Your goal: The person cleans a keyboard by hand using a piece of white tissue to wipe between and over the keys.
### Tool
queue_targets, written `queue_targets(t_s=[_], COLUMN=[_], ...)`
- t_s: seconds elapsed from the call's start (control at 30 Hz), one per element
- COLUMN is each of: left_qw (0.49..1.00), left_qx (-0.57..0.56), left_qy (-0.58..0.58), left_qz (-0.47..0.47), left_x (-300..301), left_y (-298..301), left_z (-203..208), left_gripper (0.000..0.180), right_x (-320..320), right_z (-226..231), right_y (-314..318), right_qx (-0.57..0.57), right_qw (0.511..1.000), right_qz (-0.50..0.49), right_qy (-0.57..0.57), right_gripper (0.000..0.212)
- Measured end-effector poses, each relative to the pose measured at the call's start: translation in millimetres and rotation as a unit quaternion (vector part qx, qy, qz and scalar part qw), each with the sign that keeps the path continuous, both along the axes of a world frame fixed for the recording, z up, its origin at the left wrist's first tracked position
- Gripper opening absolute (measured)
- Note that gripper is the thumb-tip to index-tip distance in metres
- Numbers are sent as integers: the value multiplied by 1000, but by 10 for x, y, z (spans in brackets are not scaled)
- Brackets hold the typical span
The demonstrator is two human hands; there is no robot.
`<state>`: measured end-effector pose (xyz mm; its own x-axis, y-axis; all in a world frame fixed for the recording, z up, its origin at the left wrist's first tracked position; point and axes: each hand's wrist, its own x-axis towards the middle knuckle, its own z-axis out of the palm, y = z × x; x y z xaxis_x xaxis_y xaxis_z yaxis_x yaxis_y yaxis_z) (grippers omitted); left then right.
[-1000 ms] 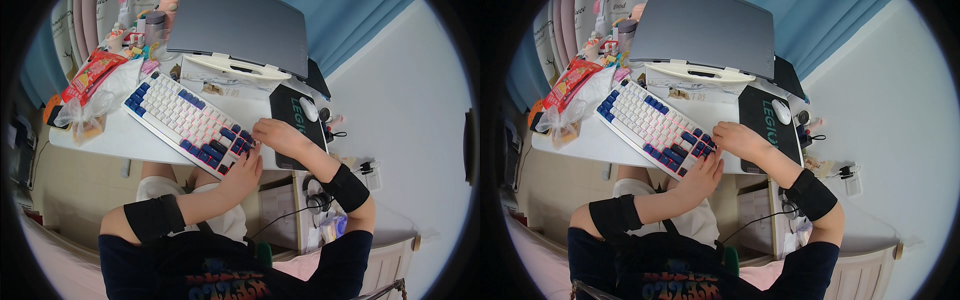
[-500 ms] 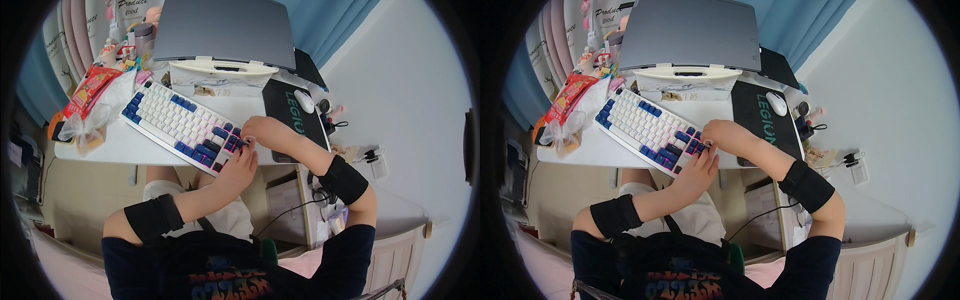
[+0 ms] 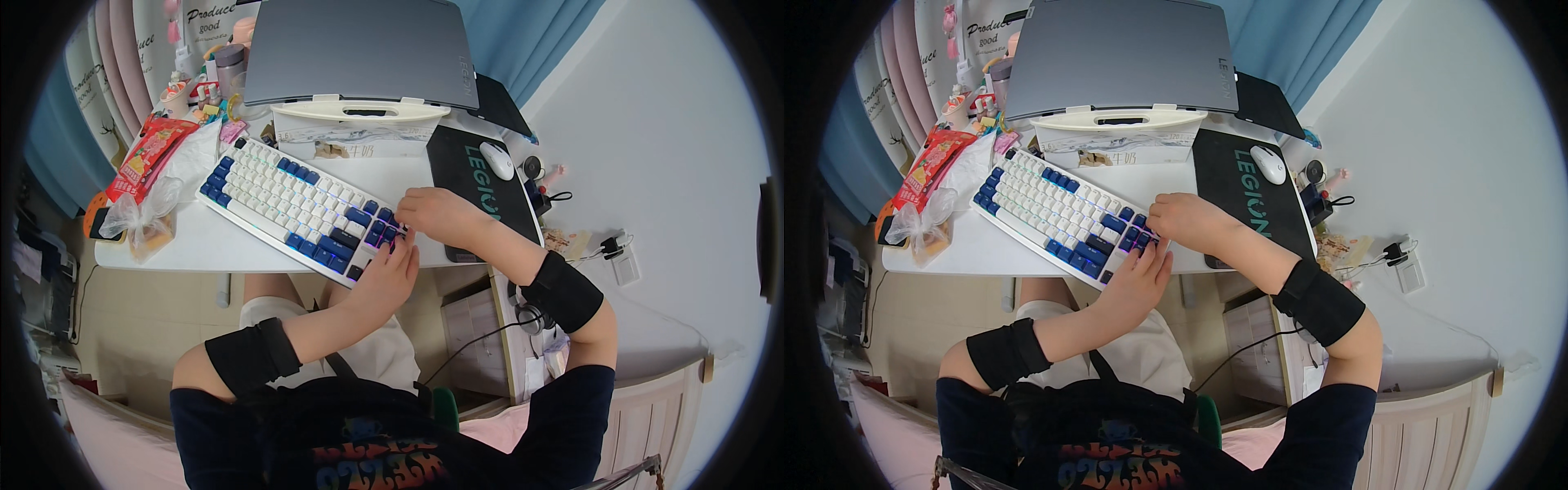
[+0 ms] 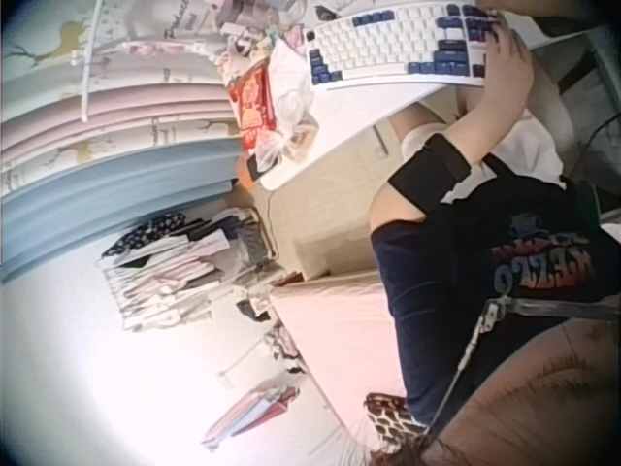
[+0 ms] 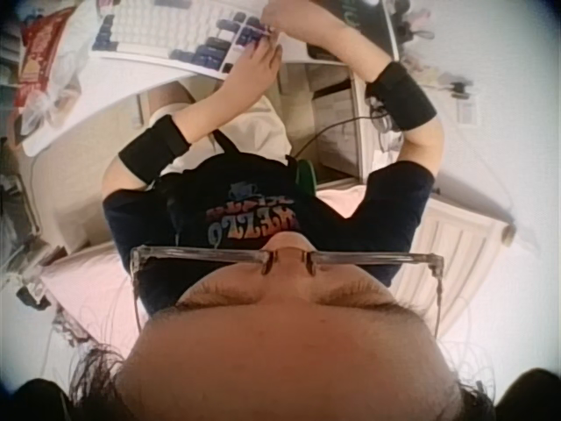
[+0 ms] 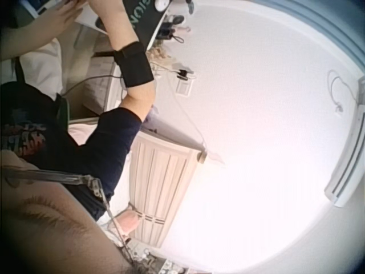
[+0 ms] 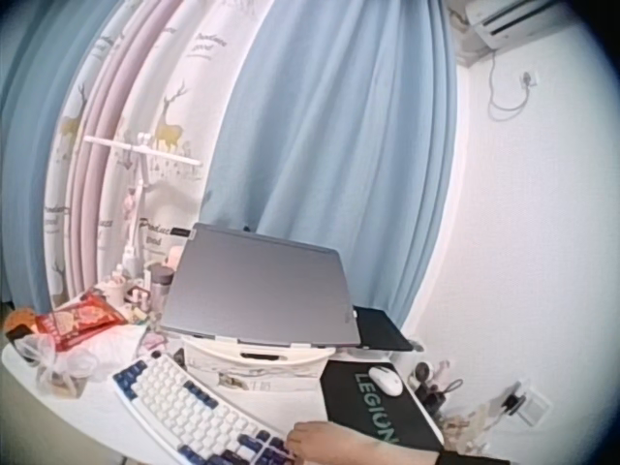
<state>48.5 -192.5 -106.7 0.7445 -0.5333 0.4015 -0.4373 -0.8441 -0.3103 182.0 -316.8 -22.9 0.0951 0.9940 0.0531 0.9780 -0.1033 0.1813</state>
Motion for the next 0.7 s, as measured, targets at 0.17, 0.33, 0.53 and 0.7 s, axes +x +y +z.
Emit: queue_targets(t_s=[0.17,0.33,0.53,0.7], left_qw=[1000,1000,998,994], left_qx=[-2,-11,-61,-102], left_qy=[-7,4,16,14], left_qz=[0,-12,-30,-43], left_x=[2,-4,-17,-25], left_y=[5,26,80,64], left_z=[-32,24,24,-21], left_gripper=[51,52,54,55], right_x=[-62,-34,6,97], right_z=[26,-11,257,30], right_y=[56,77,9,-106], right_qx=[-24,-7,64,80], right_qw=[1000,994,932,991], right_qz=[8,-45,-207,-48], right_qy=[-10,104,291,99], right_gripper=[16,15,14,14])
